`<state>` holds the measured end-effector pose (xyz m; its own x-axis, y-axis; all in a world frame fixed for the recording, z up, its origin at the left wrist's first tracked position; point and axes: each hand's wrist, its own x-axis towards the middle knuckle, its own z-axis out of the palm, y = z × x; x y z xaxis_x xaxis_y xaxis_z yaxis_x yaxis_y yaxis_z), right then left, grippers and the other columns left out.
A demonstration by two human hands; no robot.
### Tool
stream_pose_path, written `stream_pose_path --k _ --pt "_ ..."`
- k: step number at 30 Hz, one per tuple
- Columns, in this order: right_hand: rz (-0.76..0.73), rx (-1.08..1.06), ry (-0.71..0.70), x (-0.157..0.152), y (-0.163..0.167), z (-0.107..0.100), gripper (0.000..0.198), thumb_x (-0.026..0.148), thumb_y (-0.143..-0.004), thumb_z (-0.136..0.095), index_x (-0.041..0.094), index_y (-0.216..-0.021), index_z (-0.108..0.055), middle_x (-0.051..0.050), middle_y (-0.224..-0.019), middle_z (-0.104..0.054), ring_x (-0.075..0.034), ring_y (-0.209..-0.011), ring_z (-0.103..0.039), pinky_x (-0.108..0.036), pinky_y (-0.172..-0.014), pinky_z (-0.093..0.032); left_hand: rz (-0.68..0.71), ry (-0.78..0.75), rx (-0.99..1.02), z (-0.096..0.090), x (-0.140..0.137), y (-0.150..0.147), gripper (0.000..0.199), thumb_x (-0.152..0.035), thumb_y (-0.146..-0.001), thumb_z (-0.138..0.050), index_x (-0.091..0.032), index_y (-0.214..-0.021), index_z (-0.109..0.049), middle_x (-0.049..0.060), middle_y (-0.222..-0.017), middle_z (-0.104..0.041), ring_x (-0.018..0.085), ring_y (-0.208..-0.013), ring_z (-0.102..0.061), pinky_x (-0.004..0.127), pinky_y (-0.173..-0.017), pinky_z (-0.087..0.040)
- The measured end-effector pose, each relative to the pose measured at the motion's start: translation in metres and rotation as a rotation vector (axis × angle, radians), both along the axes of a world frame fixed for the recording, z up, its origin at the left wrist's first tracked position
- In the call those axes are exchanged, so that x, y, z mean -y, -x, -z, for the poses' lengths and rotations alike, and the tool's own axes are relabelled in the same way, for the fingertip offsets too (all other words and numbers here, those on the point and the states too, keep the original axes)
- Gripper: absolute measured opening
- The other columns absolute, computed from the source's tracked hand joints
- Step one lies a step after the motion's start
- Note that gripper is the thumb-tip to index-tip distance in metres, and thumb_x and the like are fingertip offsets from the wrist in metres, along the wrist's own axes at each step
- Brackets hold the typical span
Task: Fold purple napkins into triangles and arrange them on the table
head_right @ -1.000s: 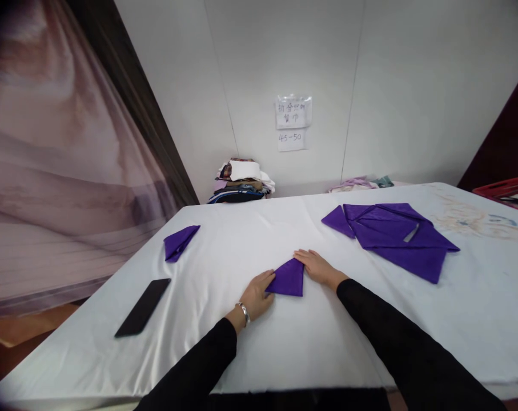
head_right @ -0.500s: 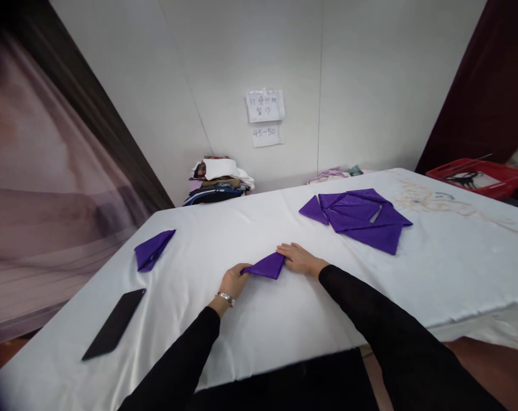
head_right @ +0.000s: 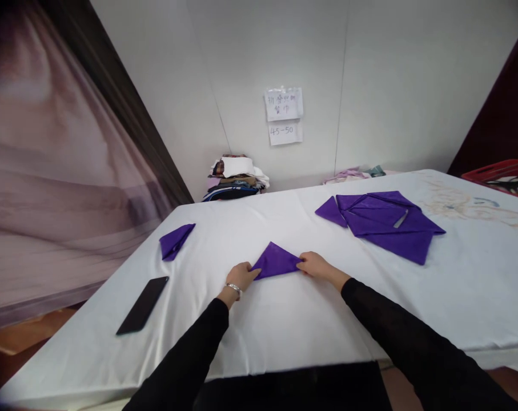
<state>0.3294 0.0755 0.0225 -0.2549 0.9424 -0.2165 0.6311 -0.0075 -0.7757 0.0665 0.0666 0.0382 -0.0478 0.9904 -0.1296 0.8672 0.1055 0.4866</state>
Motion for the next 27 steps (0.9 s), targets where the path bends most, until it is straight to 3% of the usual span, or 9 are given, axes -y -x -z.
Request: stream_pose_path --k 3,7,10,14,16,19,23,25,27 --pt "0.035 0.063 0.090 -0.001 0.000 -0.002 0.015 0.028 -0.073 -0.054 0.017 -0.064 -0.051 0.003 -0.046 -0.055 -0.008 -0.032 -0.044 -0.021 -0.038 -0.033 -0.002 -0.085 -0.096 0.003 0.006 -0.002 0.029 -0.043 -0.073 -0.057 -0.018 -0.086 -0.063 0.008 -0.083 -0.065 0.023 -0.082 -0.059 0.035 -0.072 -0.044" --pt "0.067 0.110 0.153 0.000 0.001 -0.004 0.019 0.034 -0.075 -0.054 0.018 -0.066 -0.050 0.002 -0.046 -0.056 -0.009 -0.033 -0.048 -0.020 -0.036 -0.033 0.100 -0.208 -0.153 -0.001 0.008 -0.013 0.035 -0.036 -0.081 -0.050 -0.018 -0.110 -0.056 0.009 -0.113 -0.059 0.022 -0.109 -0.049 0.037 -0.094 -0.035" --pt "0.075 0.151 0.173 0.001 0.004 -0.005 0.021 0.036 -0.076 -0.055 0.018 -0.068 -0.051 0.002 -0.046 -0.056 -0.010 -0.034 -0.049 -0.020 -0.035 -0.033 0.284 -0.287 -0.165 0.000 0.005 -0.030 0.041 -0.040 -0.087 -0.041 -0.023 -0.124 -0.046 0.003 -0.132 -0.047 0.018 -0.125 -0.035 0.036 -0.106 -0.024" --pt "0.058 0.247 0.158 0.002 0.003 -0.012 0.026 0.041 -0.077 -0.055 0.016 -0.069 -0.055 -0.001 -0.047 -0.057 -0.014 -0.039 -0.054 -0.023 -0.041 -0.038 0.571 -0.285 -0.271 0.012 -0.003 -0.048 0.057 -0.053 -0.088 -0.027 -0.023 -0.136 -0.030 0.004 -0.147 -0.026 0.022 -0.135 -0.015 0.050 -0.109 -0.010" --pt "0.057 0.420 0.047 0.005 0.000 -0.018 0.030 0.046 -0.077 -0.054 0.016 -0.073 -0.059 -0.006 -0.058 -0.062 -0.019 -0.055 -0.061 -0.027 -0.051 -0.043 0.617 -0.230 -0.322 0.020 -0.006 -0.051 0.064 -0.058 -0.086 -0.022 -0.021 -0.139 -0.025 0.006 -0.148 -0.022 0.023 -0.136 -0.011 0.051 -0.109 -0.009" --pt "0.055 0.627 -0.283 0.011 0.005 -0.027 0.034 0.047 -0.082 -0.048 0.016 -0.088 -0.062 -0.012 -0.086 -0.066 -0.026 -0.088 -0.061 -0.035 -0.072 -0.045 0.634 -0.217 -0.365 0.028 -0.009 -0.049 0.068 -0.060 -0.086 -0.019 -0.020 -0.140 -0.021 0.006 -0.149 -0.019 0.023 -0.137 -0.006 0.050 -0.109 -0.008" --pt "-0.098 0.363 -0.667 0.016 0.046 -0.032 0.042 0.044 -0.088 -0.038 0.018 -0.117 -0.053 -0.013 -0.127 -0.051 -0.024 -0.119 -0.042 -0.039 -0.098 -0.032 0.641 -0.238 -0.407 0.031 -0.009 -0.048 0.064 -0.054 -0.087 -0.021 -0.022 -0.142 -0.015 0.005 -0.150 -0.016 0.024 -0.137 -0.006 0.052 -0.109 -0.009" --pt "-0.186 0.272 -0.692 0.015 0.074 -0.029 0.049 0.048 -0.088 -0.036 0.020 -0.128 -0.044 -0.010 -0.140 -0.037 -0.023 -0.129 -0.029 -0.042 -0.104 -0.022 0.659 -0.245 -0.445 0.031 -0.008 -0.049 0.062 -0.049 -0.088 -0.023 -0.023 -0.142 -0.012 0.004 -0.150 -0.014 0.026 -0.137 -0.005 0.053 -0.108 -0.008" --pt "-0.214 0.264 -0.624 0.010 0.096 -0.023 0.056 0.051 -0.088 -0.033 0.019 -0.134 -0.036 -0.010 -0.146 -0.026 -0.024 -0.134 -0.017 -0.045 -0.107 -0.014 0.680 -0.251 -0.485 0.032 -0.008 -0.049 0.061 -0.046 -0.087 -0.025 -0.023 -0.143 -0.010 0.004 -0.150 -0.015 0.029 -0.137 -0.003 0.054 -0.108 -0.005"
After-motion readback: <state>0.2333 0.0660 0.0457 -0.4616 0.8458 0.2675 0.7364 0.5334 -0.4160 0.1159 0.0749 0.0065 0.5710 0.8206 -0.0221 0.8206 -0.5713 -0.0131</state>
